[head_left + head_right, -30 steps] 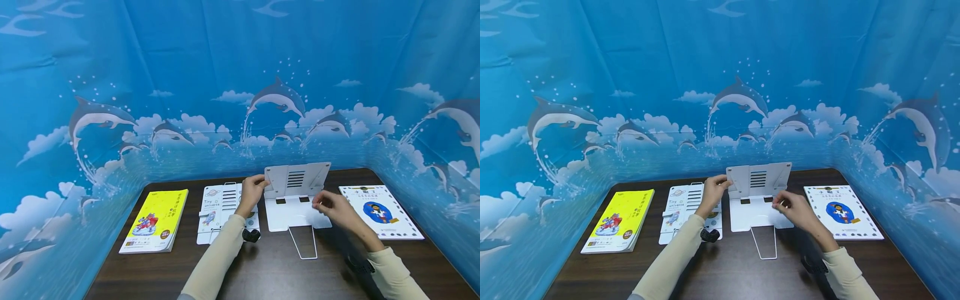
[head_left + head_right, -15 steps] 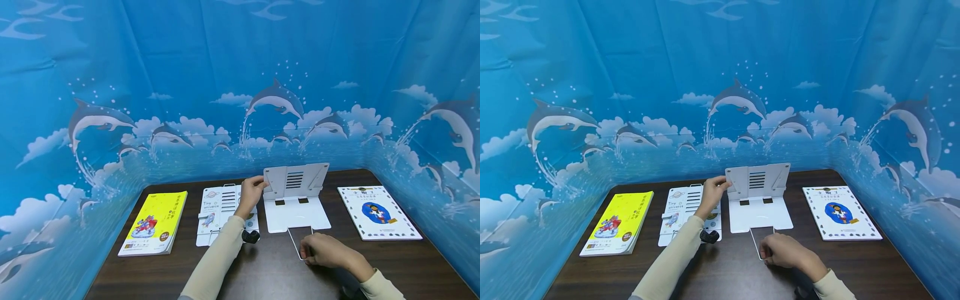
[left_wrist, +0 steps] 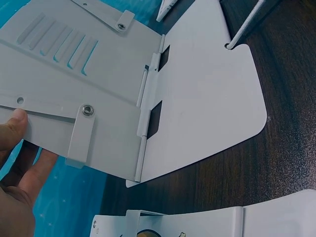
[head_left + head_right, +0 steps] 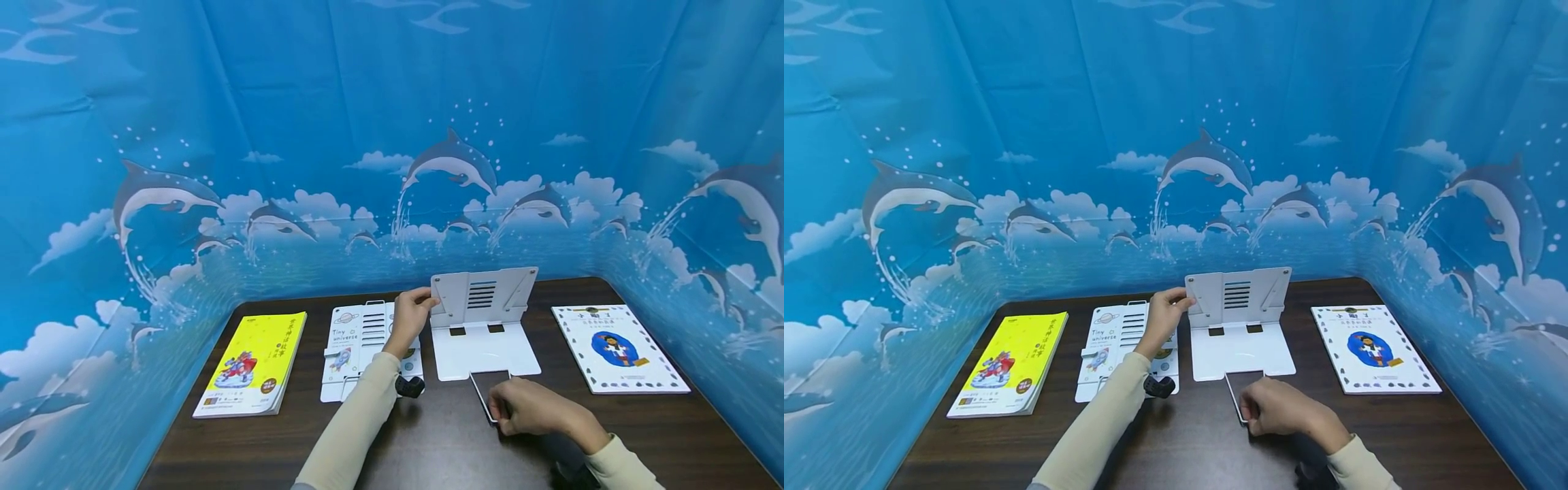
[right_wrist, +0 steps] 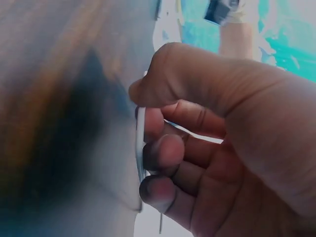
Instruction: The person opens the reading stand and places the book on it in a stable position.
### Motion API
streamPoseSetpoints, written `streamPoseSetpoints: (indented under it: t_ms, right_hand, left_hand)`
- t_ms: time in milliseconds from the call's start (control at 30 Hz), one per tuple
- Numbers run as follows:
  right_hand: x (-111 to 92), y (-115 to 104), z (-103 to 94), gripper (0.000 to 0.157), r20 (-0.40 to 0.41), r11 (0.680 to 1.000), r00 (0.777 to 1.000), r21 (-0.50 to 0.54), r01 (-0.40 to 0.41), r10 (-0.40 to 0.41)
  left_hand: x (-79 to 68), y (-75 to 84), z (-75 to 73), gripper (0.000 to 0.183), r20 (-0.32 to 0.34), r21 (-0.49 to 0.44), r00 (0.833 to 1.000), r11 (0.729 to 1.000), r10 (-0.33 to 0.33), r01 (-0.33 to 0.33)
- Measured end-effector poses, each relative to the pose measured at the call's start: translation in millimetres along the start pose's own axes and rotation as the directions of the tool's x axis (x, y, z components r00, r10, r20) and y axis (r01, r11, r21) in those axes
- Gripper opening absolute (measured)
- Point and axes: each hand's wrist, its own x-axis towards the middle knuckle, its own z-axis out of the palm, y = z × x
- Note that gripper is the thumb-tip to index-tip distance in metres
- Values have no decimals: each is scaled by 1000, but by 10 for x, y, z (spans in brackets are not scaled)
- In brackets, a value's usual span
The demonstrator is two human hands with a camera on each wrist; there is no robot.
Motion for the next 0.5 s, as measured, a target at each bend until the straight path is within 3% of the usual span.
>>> streamPoseSetpoints:
  t_ms: [200,500]
  right_hand:
    - [7,-71,-163,22,-1,996,1000,87,-20,20]
    - [52,-51,-352,19,-44,993,999,118,8,-3]
  left_hand:
    - [-7,-22,0,17,-4,7,1000,1000,4,-4]
    - [-4,9,-10,16,1,0,1000,1000,5,-5]
